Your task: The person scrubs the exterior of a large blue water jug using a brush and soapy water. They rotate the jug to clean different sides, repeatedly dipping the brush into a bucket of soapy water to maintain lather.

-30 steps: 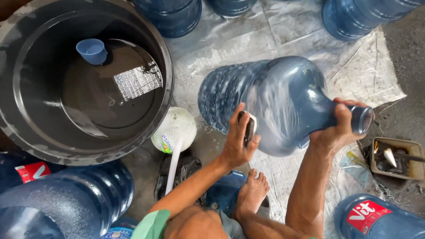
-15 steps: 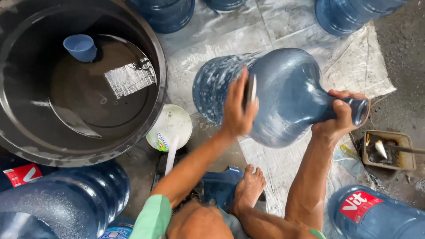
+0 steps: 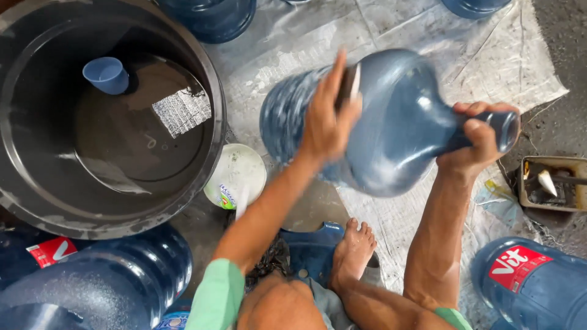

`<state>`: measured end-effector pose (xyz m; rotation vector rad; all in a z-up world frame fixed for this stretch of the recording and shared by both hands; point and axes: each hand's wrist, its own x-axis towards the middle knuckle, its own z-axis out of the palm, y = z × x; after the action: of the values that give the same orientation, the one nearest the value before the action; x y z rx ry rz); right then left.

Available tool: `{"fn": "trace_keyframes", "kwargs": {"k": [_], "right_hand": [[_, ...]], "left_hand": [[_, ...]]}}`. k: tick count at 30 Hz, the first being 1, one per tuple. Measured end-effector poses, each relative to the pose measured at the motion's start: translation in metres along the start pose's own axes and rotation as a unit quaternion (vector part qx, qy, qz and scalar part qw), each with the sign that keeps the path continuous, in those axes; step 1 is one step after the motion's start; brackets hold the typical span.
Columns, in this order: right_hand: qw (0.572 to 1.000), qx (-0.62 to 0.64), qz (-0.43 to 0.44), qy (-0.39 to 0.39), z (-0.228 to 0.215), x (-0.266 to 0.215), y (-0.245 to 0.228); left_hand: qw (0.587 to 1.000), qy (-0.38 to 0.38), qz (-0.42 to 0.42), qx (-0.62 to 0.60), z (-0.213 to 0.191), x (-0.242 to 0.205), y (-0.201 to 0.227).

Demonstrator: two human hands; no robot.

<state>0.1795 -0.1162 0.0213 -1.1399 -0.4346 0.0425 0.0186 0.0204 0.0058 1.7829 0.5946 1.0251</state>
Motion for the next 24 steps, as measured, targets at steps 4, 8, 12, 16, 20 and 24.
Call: {"fn": "trace_keyframes", "kwargs": {"k": [4,8,12,16,20,24], "right_hand": [[0.997,0.006,-0.025,-0.068,0.011,-0.010,-0.006],[0.998,-0.015,-0.001,0.065,0.018,0.001,-0.010],[0.999,0.003,-0.015,0.036,0.009,-0.002,0.001],[0.983,-0.060,-0.136,-0.108,0.040,-0.010,-0.016],[0.978,-0.132,-0.140,-0.082,0.043,0.013,-0.014],[0.976,-0.146,-0.109,-0.116,0.043,0.018,-0.015]], "left_hand": [[0.966,-0.117,-0.214,-0.089,-0.018,0.035,0.013],[0.998,-0.066,0.016,-0.008,-0.002,-0.075,0.036],[0.996,-0.074,0.001,0.047,-0.001,-0.040,0.022],[0.973,-0.102,-0.192,0.076,-0.023,0.035,0.009],[0.992,-0.076,0.002,0.097,0.010,-0.065,0.016],[0.984,-0.074,0.056,0.151,0.022,-0.063,0.008]]}}
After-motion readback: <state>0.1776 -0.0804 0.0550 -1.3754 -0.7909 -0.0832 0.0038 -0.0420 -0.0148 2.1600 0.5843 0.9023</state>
